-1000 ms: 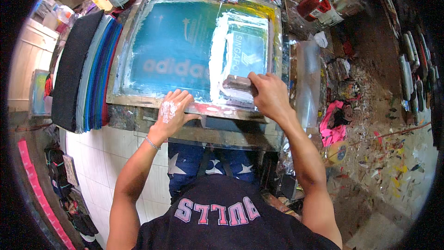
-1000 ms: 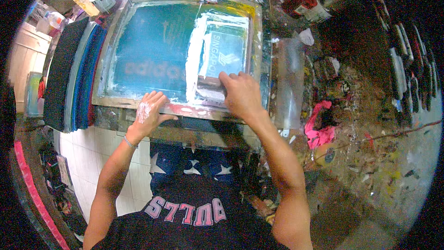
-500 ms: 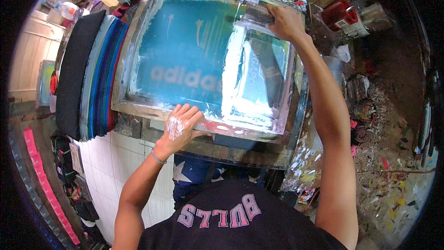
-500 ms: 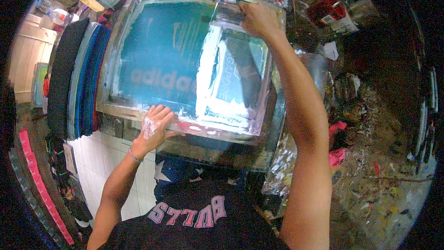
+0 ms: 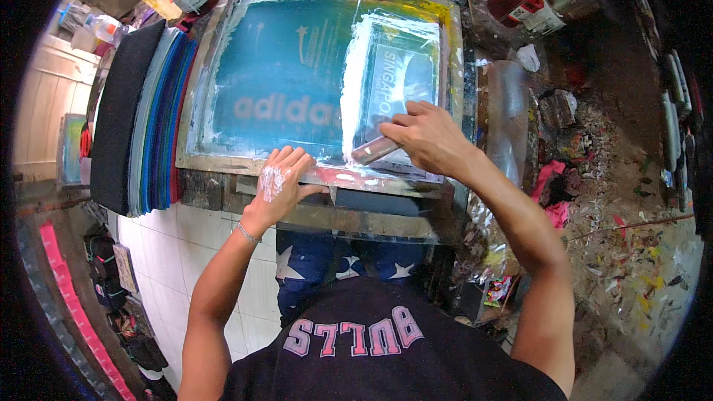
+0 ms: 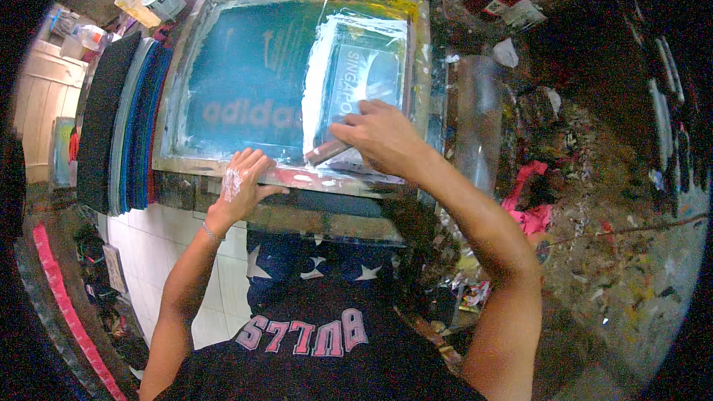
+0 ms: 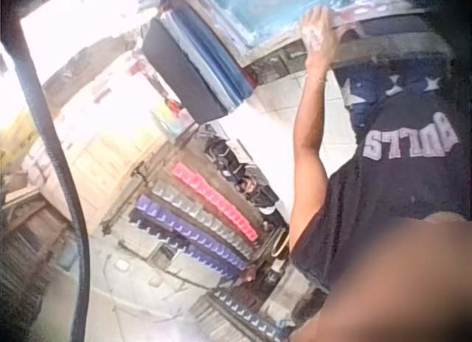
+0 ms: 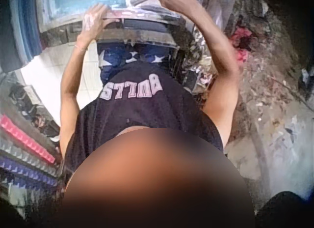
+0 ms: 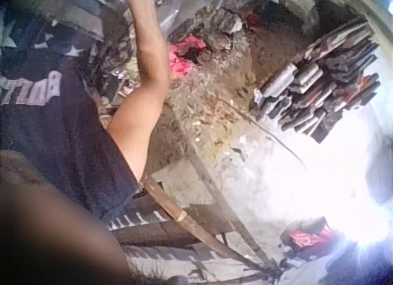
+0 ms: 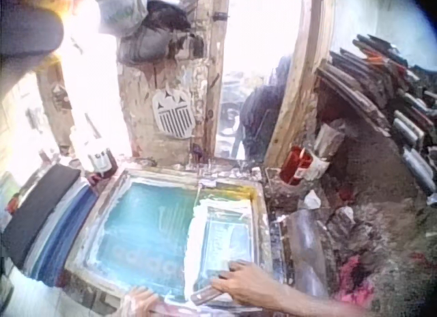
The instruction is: The person repeatedly applies white ink to a screen printing frame using a squeegee, then places a black handbag under the frame to transfer the print. The process is repeated multiple times on the same bag.
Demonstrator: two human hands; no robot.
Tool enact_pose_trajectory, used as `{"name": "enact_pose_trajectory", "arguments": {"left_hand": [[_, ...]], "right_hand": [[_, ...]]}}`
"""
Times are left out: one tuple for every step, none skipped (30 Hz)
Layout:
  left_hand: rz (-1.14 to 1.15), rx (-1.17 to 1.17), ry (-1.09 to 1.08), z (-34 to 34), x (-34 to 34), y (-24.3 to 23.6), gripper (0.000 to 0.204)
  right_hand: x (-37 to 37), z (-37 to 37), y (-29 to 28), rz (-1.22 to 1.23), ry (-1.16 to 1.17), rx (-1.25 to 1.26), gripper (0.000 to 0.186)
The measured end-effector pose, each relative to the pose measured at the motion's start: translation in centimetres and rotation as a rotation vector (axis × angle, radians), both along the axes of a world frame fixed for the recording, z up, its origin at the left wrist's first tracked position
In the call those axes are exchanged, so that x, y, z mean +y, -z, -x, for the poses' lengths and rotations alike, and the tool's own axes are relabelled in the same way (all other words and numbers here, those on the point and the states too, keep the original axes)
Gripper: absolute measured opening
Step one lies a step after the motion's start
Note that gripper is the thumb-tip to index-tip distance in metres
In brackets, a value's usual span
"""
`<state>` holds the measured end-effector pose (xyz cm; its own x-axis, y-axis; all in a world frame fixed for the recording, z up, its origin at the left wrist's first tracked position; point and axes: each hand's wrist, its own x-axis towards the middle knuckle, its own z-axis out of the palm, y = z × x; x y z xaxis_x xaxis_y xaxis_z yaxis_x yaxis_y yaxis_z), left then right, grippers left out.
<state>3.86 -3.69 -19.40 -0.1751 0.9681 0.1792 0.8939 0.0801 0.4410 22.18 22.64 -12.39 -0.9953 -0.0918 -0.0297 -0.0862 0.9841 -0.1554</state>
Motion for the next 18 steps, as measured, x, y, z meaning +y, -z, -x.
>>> {"name": "enact_pose_trajectory", "arguments": {"left_hand": [[-0.005, 0.004, -0.002, 0.0, 0.0, 0.1, 0.047], [-0.014, 0.013, 0.002, 0.0, 0.0, 0.2, 0.048], [-0.019, 0.022, 0.004, 0.0, -0.1, 0.2, 0.048], [-0.021, 0.026, 0.003, 0.0, -0.1, 0.3, 0.048], [-0.017, 0.021, -0.004, 0.0, -0.2, 0.3, 0.048], [-0.015, 0.023, -0.005, -0.1, -0.2, 0.3, 0.049], [-0.025, 0.035, -0.006, 0.0, -0.2, 0.4, 0.049], [-0.025, 0.037, 0.000, 0.1, -0.1, 0.4, 0.049], [-0.022, 0.036, 0.006, 0.0, -0.1, 0.4, 0.050], [-0.013, 0.034, -0.004, 0.1, -0.1, 0.4, 0.050], [-0.030, 0.026, 0.005, 0.0, -0.1, 0.5, 0.050], [-0.037, 0.022, 0.011, 0.1, -0.1, 0.5, 0.050], [-0.035, 0.018, 0.002, 0.1, -0.1, 0.5, 0.050], [-0.029, 0.023, 0.001, 0.1, -0.1, 0.6, 0.050], [-0.014, 0.033, -0.005, 0.1, -0.1, 0.6, 0.050], [0.005, 0.041, -0.004, 0.1, -0.1, 0.6, 0.050], [-0.006, 0.043, -0.001, 0.2, 0.0, 0.5, 0.050], [-0.017, 0.042, -0.002, 0.2, 0.0, 0.5, 0.050]], "right_hand": [[-0.4, -0.6, -0.4, 0.030, 0.090, 0.053, 0.026], [-0.7, -1.1, -0.7, 0.042, 0.172, 0.094, 0.025], [-1.1, -1.6, -0.9, 0.048, 0.275, 0.060, 0.025], [-1.3, -2.0, -1.1, 0.042, 0.392, 0.048, 0.024], [-1.7, -2.1, -1.0, 0.036, 0.449, 0.096, 0.025], [-2.2, -2.1, -0.8, 0.036, 0.441, 0.071, 0.025], [-2.4, -1.9, -0.5, 0.007, 0.455, 0.075, 0.024], [-2.7, -1.6, -0.2, -0.001, 0.470, -0.002, 0.024], [-2.9, -1.7, 0.1, -0.012, 0.456, 0.029, 0.024], [-2.9, -1.6, 0.3, -0.010, 0.499, 0.094, 0.024], [-3.1, -1.6, 0.6, 0.029, 0.522, 0.107, 0.024], [-3.1, -1.6, 0.7, 0.042, 0.562, 0.163, 0.024], [-3.2, -1.5, 0.8, 0.031, 0.579, 0.194, 0.026], [-3.1, -1.5, 0.8, 0.061, 0.537, 0.119, 0.026], [-3.0, -1.5, 0.7, 0.046, 0.523, 0.114, 0.025], [-2.9, -1.3, 0.6, 0.054, 0.509, 0.064, 0.025], [-2.7, -1.3, 0.4, 0.065, 0.496, 0.044, 0.023], [-2.6, -1.2, 0.3, 0.047, 0.513, 0.102, 0.022]]}}
